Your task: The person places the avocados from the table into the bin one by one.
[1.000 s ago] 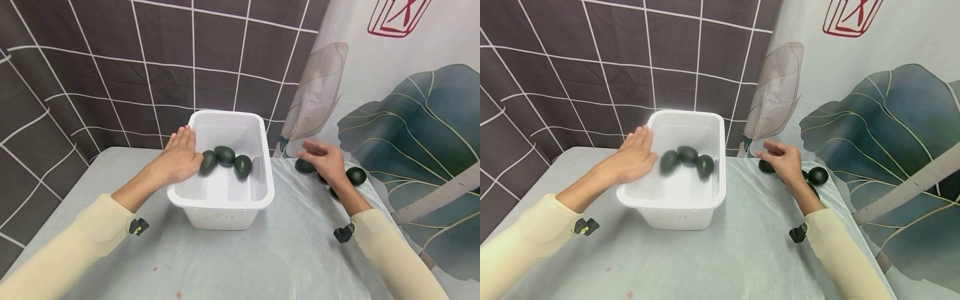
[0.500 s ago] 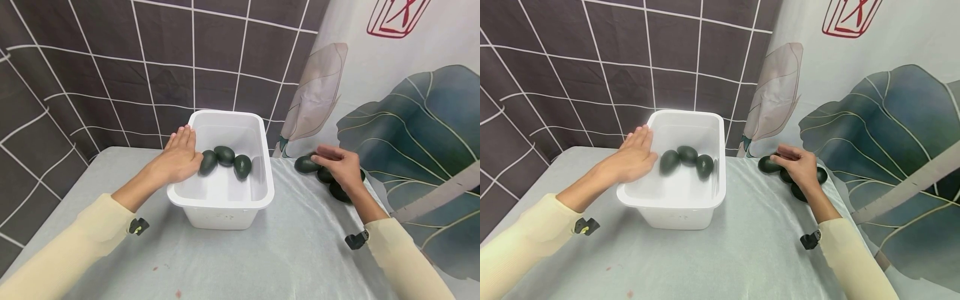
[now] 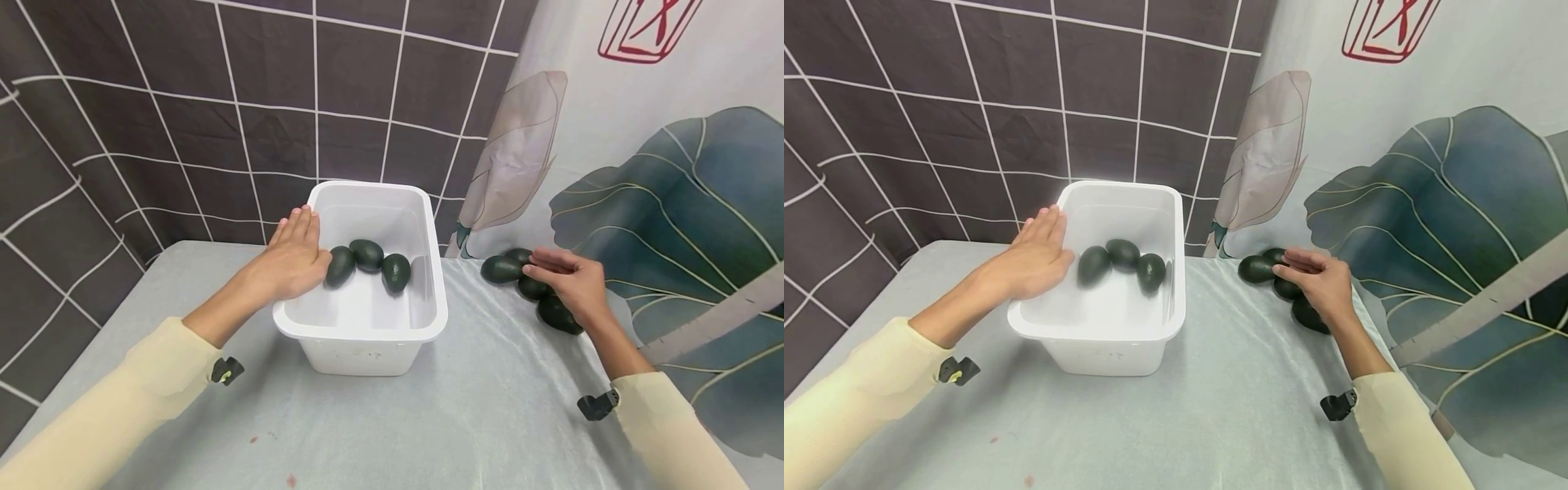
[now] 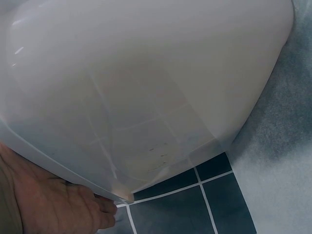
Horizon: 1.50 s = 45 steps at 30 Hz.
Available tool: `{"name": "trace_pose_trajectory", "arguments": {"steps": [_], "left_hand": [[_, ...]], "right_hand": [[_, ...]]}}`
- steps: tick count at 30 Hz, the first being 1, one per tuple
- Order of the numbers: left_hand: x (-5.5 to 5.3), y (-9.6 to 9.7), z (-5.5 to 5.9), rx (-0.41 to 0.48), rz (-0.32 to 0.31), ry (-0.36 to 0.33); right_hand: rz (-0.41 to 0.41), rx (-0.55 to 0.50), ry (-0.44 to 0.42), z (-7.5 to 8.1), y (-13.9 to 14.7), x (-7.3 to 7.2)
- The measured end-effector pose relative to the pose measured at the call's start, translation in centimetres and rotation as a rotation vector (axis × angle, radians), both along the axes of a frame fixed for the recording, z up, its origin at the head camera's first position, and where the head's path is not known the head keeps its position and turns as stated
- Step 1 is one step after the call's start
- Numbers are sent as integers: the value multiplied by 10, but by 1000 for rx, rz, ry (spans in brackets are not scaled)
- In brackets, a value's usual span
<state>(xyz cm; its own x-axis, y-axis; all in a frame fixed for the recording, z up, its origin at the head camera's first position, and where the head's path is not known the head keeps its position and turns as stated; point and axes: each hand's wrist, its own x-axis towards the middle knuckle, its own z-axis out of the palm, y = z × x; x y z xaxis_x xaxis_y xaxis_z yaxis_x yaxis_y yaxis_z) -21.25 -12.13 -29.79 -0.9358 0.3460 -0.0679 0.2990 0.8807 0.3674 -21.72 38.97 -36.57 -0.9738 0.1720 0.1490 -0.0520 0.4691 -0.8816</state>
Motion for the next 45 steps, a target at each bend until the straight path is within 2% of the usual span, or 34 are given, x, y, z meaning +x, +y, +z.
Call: {"name": "trace_pose_trajectory", "arguments": {"steps": [9, 17, 26, 39, 45], "left_hand": [[2, 1, 2, -2, -4, 0], [1, 1, 1, 5, -4, 2], [0, 1, -1, 3, -1, -1], [2, 1, 2, 1, 4, 9], [1, 1, 1, 1, 5, 8]], "right_hand": [[-25, 20, -67, -2, 14, 11], [-22, 36, -62, -8, 25, 16], [-39, 174, -140, -12, 38, 24], [-67, 90, -157, -21, 64, 35], [-68, 72, -193, -24, 75, 39]]}}
